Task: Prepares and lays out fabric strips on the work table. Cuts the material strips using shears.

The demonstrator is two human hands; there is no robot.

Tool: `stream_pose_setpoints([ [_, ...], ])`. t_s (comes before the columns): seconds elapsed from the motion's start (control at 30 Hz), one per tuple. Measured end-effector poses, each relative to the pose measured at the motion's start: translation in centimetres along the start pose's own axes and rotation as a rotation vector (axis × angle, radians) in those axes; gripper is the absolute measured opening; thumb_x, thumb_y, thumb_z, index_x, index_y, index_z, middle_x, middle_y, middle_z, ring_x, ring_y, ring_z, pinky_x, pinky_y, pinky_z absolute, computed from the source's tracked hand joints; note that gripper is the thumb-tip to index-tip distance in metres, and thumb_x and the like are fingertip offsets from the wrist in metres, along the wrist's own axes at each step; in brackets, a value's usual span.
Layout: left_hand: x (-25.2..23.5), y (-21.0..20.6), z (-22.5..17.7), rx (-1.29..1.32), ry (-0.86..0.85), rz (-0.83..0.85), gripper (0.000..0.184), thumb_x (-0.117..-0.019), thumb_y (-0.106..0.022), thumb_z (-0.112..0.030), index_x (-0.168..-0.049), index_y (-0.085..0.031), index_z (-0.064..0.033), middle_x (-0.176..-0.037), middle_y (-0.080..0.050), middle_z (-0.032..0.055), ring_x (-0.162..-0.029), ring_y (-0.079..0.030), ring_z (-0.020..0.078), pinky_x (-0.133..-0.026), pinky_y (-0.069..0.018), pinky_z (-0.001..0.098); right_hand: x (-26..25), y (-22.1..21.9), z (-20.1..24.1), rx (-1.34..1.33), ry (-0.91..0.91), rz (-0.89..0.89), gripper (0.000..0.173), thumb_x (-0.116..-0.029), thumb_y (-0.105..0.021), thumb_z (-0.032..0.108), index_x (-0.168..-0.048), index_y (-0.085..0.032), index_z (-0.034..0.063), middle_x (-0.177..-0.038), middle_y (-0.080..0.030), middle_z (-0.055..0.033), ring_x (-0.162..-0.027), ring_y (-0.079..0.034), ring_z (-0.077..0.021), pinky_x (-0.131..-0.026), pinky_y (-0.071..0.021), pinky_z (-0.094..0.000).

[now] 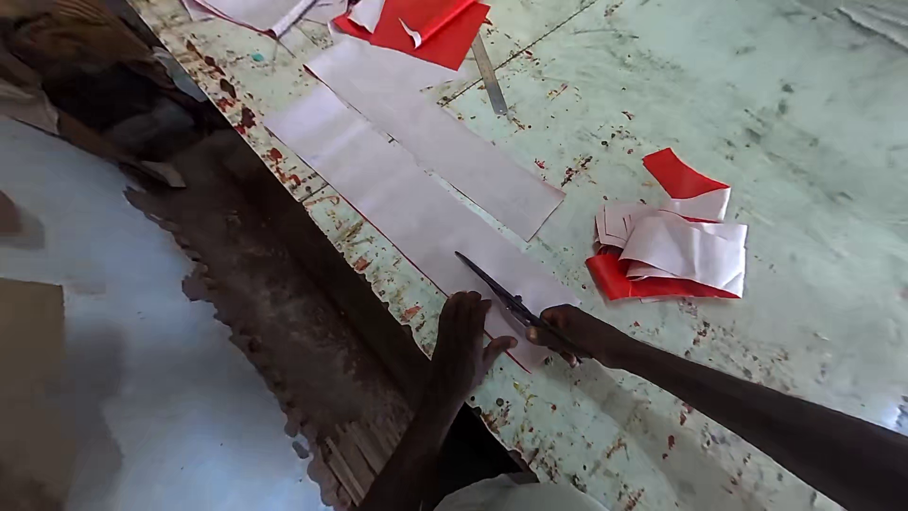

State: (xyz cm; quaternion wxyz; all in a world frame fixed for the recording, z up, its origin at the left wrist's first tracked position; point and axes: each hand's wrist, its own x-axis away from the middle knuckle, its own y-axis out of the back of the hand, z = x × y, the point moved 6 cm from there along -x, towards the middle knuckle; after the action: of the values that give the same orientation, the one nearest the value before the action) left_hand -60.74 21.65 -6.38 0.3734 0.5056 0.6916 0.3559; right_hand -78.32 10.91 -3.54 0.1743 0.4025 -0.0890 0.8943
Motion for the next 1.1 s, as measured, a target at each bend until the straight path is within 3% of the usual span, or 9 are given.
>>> stream_pose_setpoints([
  [0.13,-0.1,0.0,-0.1,0.007,0.009,-0.014,0.075,-0.0849,-0.057,-0.079,-0.128,-0.068,-0.0181,-0.136,-0.060,0.0060,-0.139,-0.047,0.0286,-0.119,-0.0368,0.0491,-1.6,-0.3,2.4,-0.018,0.019,0.038,0.043,-0.0951,-0.069,0.051,-0.087,-0.055,0.0105,-0.062,-0.051,0.0020,-0.049,-0.053,-0.0075,-0.049,-0.0483,-0.0224],
  [0.43,0.2,-0.2,-0.2,-0.015,0.011,-0.006,0.075,-0.0861,-0.055,-0.079,-0.128,-0.069,-0.0183,-0.137,-0.060,0.0054,-0.140,-0.046,0.0285,-0.119,-0.0360,0.0478,-2.4,-0.5,1.6,-0.026,0.036,0.028,0.043,-0.0922,-0.074,0.047,-0.085,-0.058,0.0082,-0.058,-0.051,-0.0005,-0.045,-0.053,-0.0096,-0.046,-0.0492,-0.0243],
  [0.7,0.2,0.1,-0.5,-0.004,-0.008,-0.008,0.074,-0.0876,-0.057,-0.076,-0.132,-0.066,-0.0173,-0.141,-0.059,0.0061,-0.140,-0.047,0.0284,-0.120,-0.0343,0.0490,-4.2,-0.9,5.1,-0.012,0.023,-0.005,0.041,-0.1003,-0.063,0.048,-0.089,-0.056,0.0088,-0.059,-0.048,0.0010,-0.046,-0.051,-0.0087,-0.046,-0.0481,-0.0236],
  [0.9,0.1,0.1,-0.4,-0.011,-0.015,-0.017,0.072,-0.0882,-0.058,-0.075,-0.128,-0.068,-0.0151,-0.138,-0.060,0.0070,-0.138,-0.048,0.0303,-0.119,-0.0357,0.0498,-4.7,-0.9,5.5,0.001,0.029,0.001,0.040,-0.0965,-0.070,0.043,-0.087,-0.056,0.0066,-0.057,-0.049,-0.0012,-0.044,-0.052,-0.0108,-0.043,-0.0492,-0.0256],
  [1.0,-0.3,0.4,-0.9,0.026,-0.045,0.008,0.067,-0.0900,-0.062,-0.067,-0.129,-0.067,-0.0131,-0.135,-0.061,0.0097,-0.133,-0.051,0.0316,-0.116,-0.0379,0.0524,-4.5,-0.7,6.4,-0.006,-0.043,0.053,0.041,-0.0987,-0.067,0.044,-0.090,-0.056,0.0065,-0.060,-0.052,-0.0022,-0.046,-0.055,-0.0126,-0.044,-0.0514,-0.0282],
  [1.1,-0.8,0.3,-2.2,0.054,-0.193,0.102,0.057,-0.0971,-0.060,-0.054,-0.137,-0.063,-0.0127,-0.140,-0.062,0.0094,-0.136,-0.052,0.0291,-0.116,-0.0388,0.0500,-3.5,-0.4,8.4,0.024,-0.106,0.070,0.046,-0.0996,-0.061,0.052,-0.088,-0.057,0.0080,-0.059,-0.051,-0.0015,-0.045,-0.054,-0.0117,-0.043,-0.0508,-0.0280],
])
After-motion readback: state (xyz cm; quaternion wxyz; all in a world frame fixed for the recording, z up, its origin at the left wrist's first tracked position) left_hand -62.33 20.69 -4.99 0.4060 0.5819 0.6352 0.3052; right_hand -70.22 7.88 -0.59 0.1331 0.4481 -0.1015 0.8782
